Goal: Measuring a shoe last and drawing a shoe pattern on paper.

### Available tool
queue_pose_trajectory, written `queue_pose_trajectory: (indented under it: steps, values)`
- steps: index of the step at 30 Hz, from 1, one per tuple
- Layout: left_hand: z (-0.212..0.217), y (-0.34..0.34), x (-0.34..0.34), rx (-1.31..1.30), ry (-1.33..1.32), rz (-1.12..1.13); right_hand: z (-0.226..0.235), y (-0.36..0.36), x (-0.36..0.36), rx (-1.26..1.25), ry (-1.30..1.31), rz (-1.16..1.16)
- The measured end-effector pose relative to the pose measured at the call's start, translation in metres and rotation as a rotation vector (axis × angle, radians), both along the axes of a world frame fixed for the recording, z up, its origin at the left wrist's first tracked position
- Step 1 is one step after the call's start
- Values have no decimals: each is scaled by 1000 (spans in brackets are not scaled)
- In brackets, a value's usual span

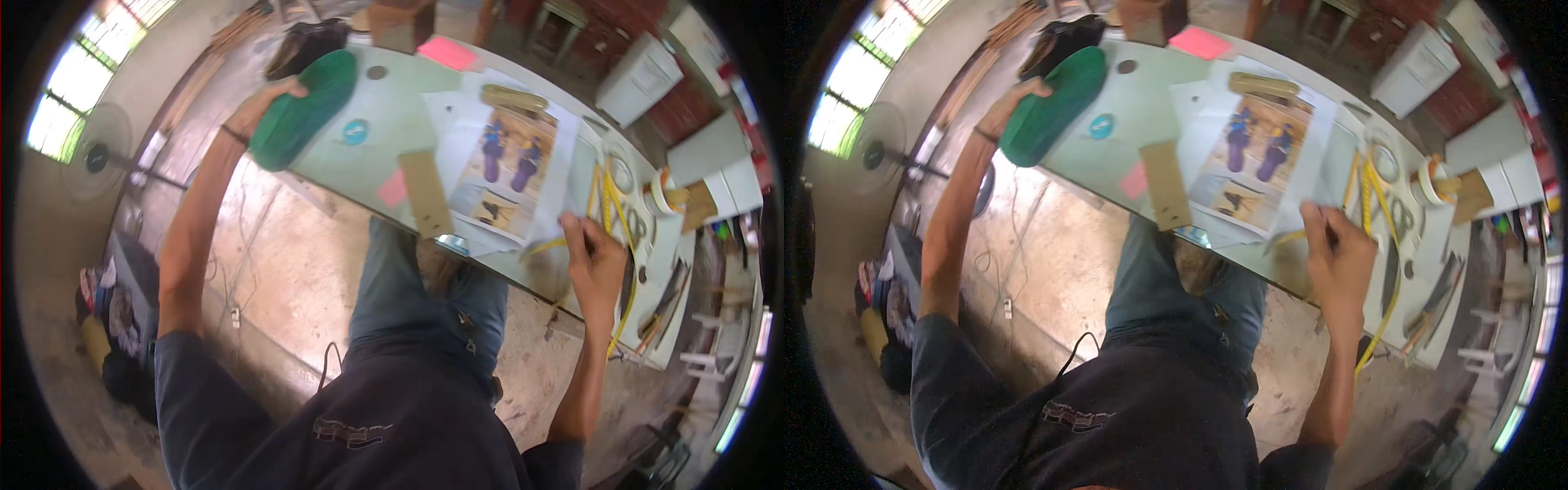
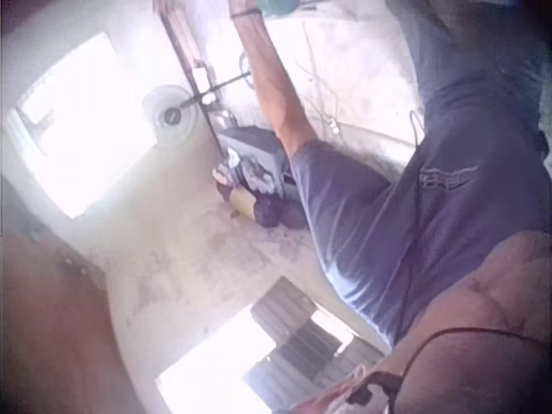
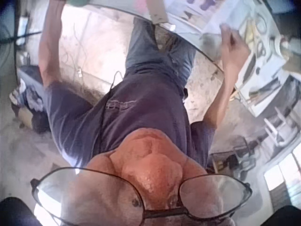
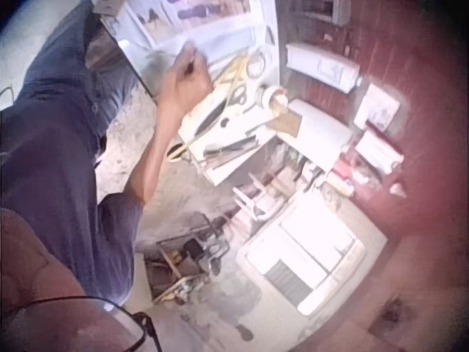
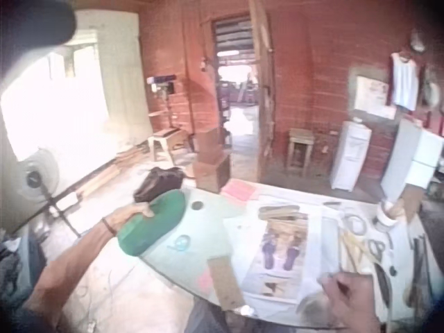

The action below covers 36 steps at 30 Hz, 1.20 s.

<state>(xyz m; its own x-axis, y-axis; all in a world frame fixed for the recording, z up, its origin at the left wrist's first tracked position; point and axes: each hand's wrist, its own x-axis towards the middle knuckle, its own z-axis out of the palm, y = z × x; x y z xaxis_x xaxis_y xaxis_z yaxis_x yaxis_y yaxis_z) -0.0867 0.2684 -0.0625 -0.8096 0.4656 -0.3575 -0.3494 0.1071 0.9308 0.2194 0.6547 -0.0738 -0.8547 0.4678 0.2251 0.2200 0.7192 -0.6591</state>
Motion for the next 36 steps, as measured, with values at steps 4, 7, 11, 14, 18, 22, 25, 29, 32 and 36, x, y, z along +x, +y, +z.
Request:
queue_pose_trajectory:
  steps: [4,7,11,14,18,22,25,29,32,36]
  values:
    - [-25,-17,-25,-4,-16,8,18,16,-68,376,102,43]
    - [-31,-19,-38,-81,58,-33,17,41,-130,592,54,200]
    - [-9,-20,-36,-515,263,-74,7,73,-209,777,-121,357]
    - [-10,4,12,-794,1441,-74,11,70,-232,812,-344,466]
    - [-34,94,111,-394,1464,-260,7,73,-237,825,-361,472]
    - [-60,120,147,-545,1429,-337,-5,75,-239,765,-304,471]
    - [-70,119,131,-668,1403,-326,-16,77,-237,765,-287,483]
    - [-50,119,124,-672,1238,-492,-22,78,-230,637,-291,453]
    - [-39,119,96,-713,1355,-390,-17,74,-225,620,-300,439]
    - [-46,119,38,-766,1441,-299,-22,70,-225,652,-261,453]
